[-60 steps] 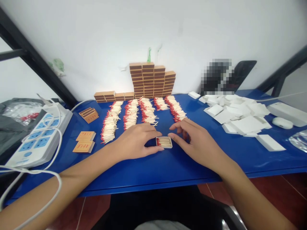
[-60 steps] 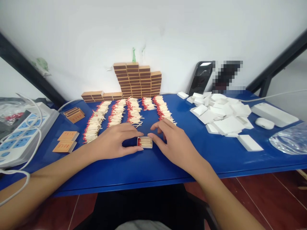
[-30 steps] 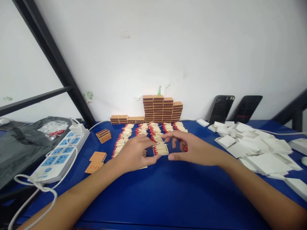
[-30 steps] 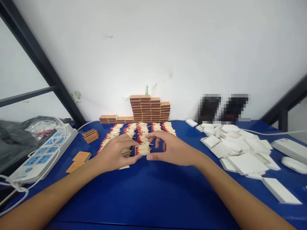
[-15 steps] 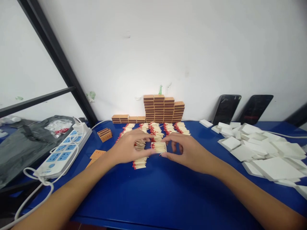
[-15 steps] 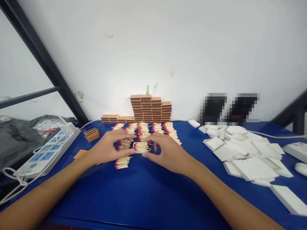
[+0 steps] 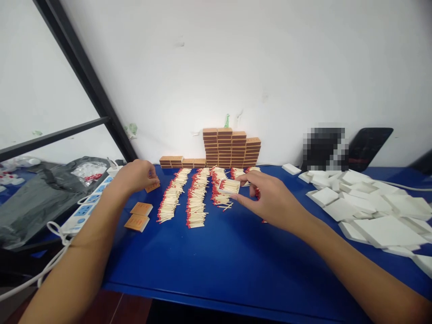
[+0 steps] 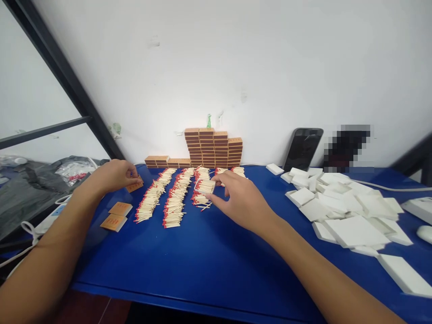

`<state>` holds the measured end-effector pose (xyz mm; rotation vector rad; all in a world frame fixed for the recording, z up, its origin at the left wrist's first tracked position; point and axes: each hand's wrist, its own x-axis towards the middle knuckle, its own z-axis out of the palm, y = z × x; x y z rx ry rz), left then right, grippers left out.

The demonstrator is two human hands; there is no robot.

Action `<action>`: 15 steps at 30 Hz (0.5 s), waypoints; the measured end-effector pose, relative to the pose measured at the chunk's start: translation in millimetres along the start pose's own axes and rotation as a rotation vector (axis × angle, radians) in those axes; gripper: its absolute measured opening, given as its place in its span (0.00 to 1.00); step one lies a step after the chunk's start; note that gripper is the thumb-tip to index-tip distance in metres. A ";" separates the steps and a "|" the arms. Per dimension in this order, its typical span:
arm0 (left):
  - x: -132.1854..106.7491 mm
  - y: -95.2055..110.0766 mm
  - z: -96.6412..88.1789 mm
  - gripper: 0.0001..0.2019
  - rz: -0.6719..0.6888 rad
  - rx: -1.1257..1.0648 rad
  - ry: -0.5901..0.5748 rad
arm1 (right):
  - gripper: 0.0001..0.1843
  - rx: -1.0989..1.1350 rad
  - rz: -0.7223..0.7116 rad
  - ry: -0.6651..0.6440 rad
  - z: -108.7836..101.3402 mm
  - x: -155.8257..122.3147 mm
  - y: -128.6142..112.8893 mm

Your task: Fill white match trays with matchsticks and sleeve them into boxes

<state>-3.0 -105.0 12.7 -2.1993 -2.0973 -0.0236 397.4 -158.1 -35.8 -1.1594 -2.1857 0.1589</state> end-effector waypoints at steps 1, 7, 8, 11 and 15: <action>1.2 -1.1 1.0 0.10 -0.013 0.010 0.002 | 0.16 -0.001 -0.002 -0.001 -0.4 0.4 0.5; 5.6 -1.5 5.1 0.09 -0.027 -0.003 -0.026 | 0.16 -0.004 -0.004 -0.009 0.1 1.0 1.9; 5.3 0.1 6.0 0.09 -0.018 -0.014 -0.035 | 0.16 -0.005 -0.005 -0.010 0.1 0.9 1.6; 3.9 5.0 8.5 0.08 0.004 -0.039 -0.041 | 0.16 -0.005 -0.010 0.000 -0.8 1.1 0.5; 2.3 8.1 5.7 0.10 0.024 -0.065 -0.008 | 0.16 -0.002 0.001 0.000 -1.9 1.8 0.5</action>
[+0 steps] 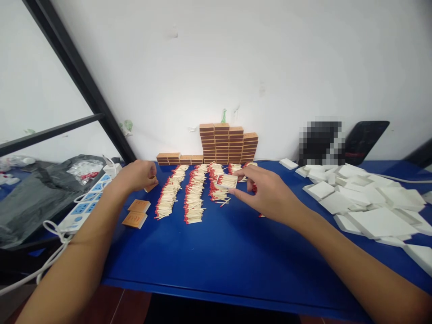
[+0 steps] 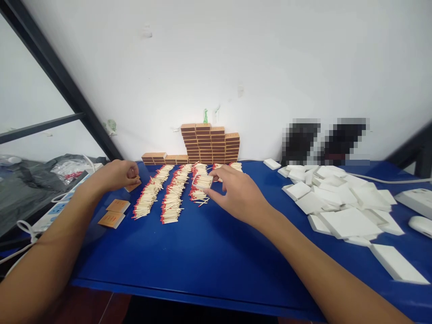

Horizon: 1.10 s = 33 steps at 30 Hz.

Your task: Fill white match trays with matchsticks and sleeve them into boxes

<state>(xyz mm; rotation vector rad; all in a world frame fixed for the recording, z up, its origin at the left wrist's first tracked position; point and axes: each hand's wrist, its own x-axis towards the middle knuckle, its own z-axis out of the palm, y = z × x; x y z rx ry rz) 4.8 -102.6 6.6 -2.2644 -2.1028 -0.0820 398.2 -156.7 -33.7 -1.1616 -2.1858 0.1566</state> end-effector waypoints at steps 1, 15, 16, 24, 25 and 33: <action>-0.5 1.5 -2.1 0.12 0.011 -0.002 0.012 | 0.16 0.003 0.003 -0.001 0.1 0.0 0.2; -33.7 117.5 30.5 0.22 0.121 -1.562 -0.071 | 0.18 0.371 -0.005 -0.096 4.8 -3.6 -15.5; -36.6 122.0 33.0 0.21 0.137 -1.563 -0.112 | 0.18 0.379 -0.019 -0.107 4.4 -3.8 -16.0; -37.0 124.5 40.7 0.20 0.063 -1.570 -0.153 | 0.18 0.326 -0.040 -0.043 7.4 -5.7 -13.3; -37.4 124.6 39.4 0.21 0.065 -1.582 -0.168 | 0.18 0.320 -0.043 -0.026 7.5 -5.7 -12.6; -39.1 123.9 32.0 0.24 0.128 -1.548 -0.155 | 0.15 0.303 -0.004 0.032 0.2 -2.4 -12.2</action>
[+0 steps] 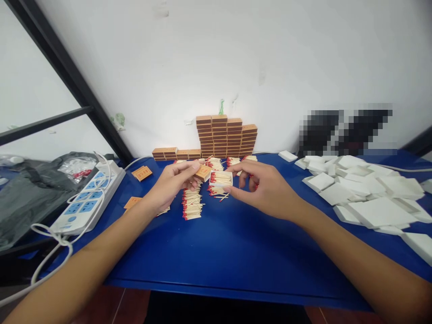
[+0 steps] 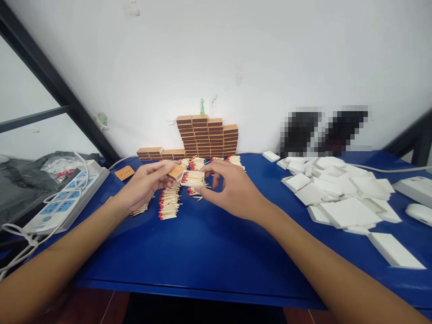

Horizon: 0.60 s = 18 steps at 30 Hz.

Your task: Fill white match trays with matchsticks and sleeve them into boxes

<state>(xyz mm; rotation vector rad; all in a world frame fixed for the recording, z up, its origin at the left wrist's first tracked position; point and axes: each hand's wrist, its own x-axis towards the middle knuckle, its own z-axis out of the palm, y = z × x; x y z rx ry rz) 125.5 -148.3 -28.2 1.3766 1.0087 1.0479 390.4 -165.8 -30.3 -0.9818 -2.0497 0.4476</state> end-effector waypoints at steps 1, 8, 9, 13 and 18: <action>0.7 -0.2 -1.4 0.24 0.018 0.012 -0.003 | 0.15 0.007 0.010 0.003 -0.9 0.5 -0.2; 5.7 -3.2 -11.8 0.28 0.104 0.093 -0.066 | 0.20 0.035 0.068 0.085 -5.0 2.7 3.0; 6.0 -3.4 -12.6 0.29 0.106 0.096 -0.065 | 0.21 0.044 0.074 0.090 -5.5 2.9 3.7; 5.5 -2.9 -12.7 0.29 0.154 0.113 -0.079 | 0.19 0.082 0.077 0.077 -5.8 2.9 4.1; 0.4 -1.8 -4.0 0.22 0.205 0.142 -0.163 | 0.20 0.150 0.096 0.039 1.6 2.0 -1.8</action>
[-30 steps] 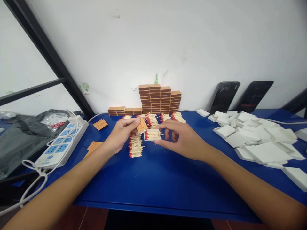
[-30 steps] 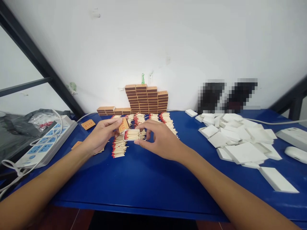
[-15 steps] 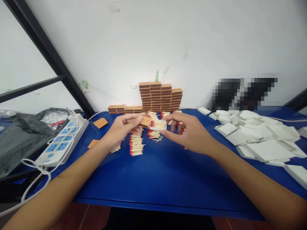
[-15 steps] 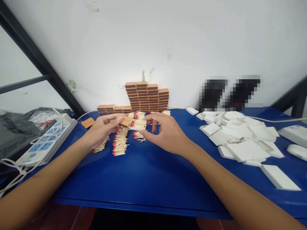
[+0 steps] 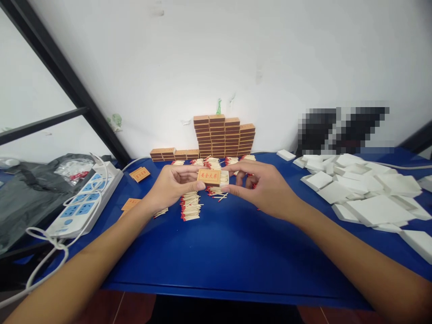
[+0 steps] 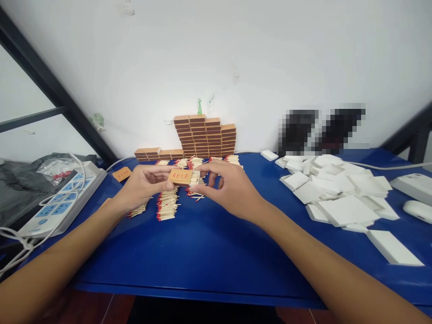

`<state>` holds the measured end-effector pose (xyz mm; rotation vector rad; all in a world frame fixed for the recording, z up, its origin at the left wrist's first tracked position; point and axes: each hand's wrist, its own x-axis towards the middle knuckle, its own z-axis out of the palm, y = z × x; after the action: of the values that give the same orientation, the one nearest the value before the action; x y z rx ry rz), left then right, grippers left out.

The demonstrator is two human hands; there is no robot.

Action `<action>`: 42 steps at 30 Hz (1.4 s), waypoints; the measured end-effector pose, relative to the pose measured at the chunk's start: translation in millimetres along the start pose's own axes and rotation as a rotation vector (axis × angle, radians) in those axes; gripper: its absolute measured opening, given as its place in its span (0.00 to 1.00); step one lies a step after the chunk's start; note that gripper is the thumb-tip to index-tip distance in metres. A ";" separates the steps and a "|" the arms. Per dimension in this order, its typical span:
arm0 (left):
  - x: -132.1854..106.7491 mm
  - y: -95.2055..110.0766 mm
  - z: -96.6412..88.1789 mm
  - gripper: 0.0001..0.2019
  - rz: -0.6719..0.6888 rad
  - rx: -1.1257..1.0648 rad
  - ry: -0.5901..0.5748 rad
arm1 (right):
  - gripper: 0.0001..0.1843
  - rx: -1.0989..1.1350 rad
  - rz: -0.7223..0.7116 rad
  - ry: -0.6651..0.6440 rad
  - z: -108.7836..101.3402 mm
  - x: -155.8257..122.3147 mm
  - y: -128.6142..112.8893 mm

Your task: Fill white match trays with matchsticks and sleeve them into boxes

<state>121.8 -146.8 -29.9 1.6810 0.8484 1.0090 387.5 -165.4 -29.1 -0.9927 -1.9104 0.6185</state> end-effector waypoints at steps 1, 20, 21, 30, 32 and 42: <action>-0.8 0.4 2.9 0.22 0.015 0.013 0.000 | 0.20 0.014 0.011 0.017 2.8 -0.7 -0.8; -12.8 2.3 23.7 0.25 0.233 0.361 0.401 | 0.41 0.951 0.233 -0.237 36.3 -21.5 -22.1; -13.2 3.4 24.3 0.25 0.231 0.370 0.404 | 0.41 0.983 0.254 -0.255 34.9 -21.2 -22.0; -6.2 7.8 1.9 0.22 0.366 0.792 0.164 | 0.39 0.923 0.366 -0.239 26.6 -15.2 -14.5; 0.1 9.4 -9.1 0.22 0.427 0.896 0.087 | 0.43 0.853 0.376 -0.222 29.1 -14.0 -9.8; 78.2 -1.7 -106.8 0.21 0.081 1.442 0.199 | 0.27 0.265 0.211 0.069 28.0 -1.2 24.2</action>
<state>57.4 -37.5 7.6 2.7933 1.9061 0.5529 373.2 -153.8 -61.2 -1.0350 -1.6250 0.9207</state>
